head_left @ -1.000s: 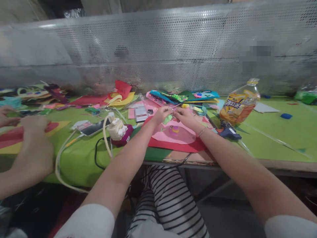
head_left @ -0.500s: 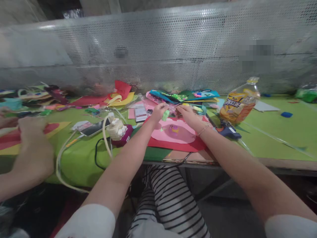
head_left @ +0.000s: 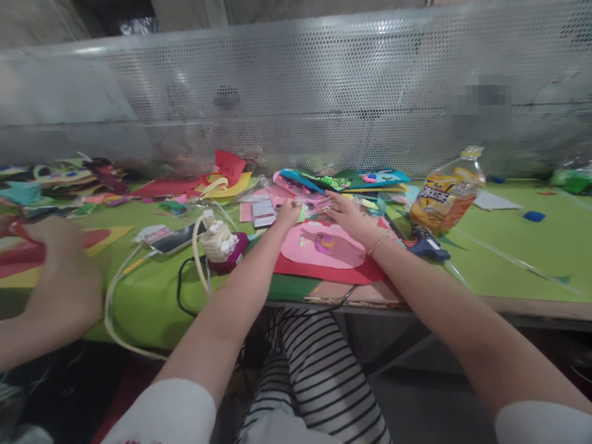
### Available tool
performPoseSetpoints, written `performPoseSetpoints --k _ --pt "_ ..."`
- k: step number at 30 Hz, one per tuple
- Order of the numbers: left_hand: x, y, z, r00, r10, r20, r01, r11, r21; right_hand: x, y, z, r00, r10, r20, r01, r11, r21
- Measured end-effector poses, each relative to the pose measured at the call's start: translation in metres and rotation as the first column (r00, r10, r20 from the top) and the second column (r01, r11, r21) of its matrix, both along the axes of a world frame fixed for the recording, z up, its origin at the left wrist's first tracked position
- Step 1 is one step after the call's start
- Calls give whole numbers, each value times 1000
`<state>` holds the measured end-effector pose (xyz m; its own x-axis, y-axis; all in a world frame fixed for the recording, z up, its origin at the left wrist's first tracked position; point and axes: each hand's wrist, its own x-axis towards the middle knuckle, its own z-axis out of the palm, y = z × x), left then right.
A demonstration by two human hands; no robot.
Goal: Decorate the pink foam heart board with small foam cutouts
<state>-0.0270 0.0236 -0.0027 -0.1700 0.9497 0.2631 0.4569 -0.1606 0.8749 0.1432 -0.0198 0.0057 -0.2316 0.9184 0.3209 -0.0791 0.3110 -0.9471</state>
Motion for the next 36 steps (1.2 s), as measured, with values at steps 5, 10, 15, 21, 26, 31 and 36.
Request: performPoseSetpoints --k 5,10,15,21,26,31,36 --pt "-1 -3 0 996 24 -88 -26 999 -22 -3 -4 4 999 11 51 -10 1000 -23" --pt "-3 1 0 975 59 -216 -58 998 11 0 -10 10 984 -107 143 109 994 -11" --pt "-5 5 0 967 86 -241 -80 996 34 4 -11 9 979 -137 154 132 990 41" --pt "-5 5 -2 970 71 -234 -64 997 39 2 -11 5 988 104 -114 -115 988 -103" --pt "-3 1 0 980 82 -180 -76 996 37 -1 -9 2 969 162 -184 -193 967 -166" --pt "-3 -3 6 984 122 -130 -111 990 87 -1 -7 2 986 83 -145 -108 978 -179" --pt "-4 -3 6 977 128 -168 -114 990 87 -1 -7 5 997 -61 -45 53 985 -162"
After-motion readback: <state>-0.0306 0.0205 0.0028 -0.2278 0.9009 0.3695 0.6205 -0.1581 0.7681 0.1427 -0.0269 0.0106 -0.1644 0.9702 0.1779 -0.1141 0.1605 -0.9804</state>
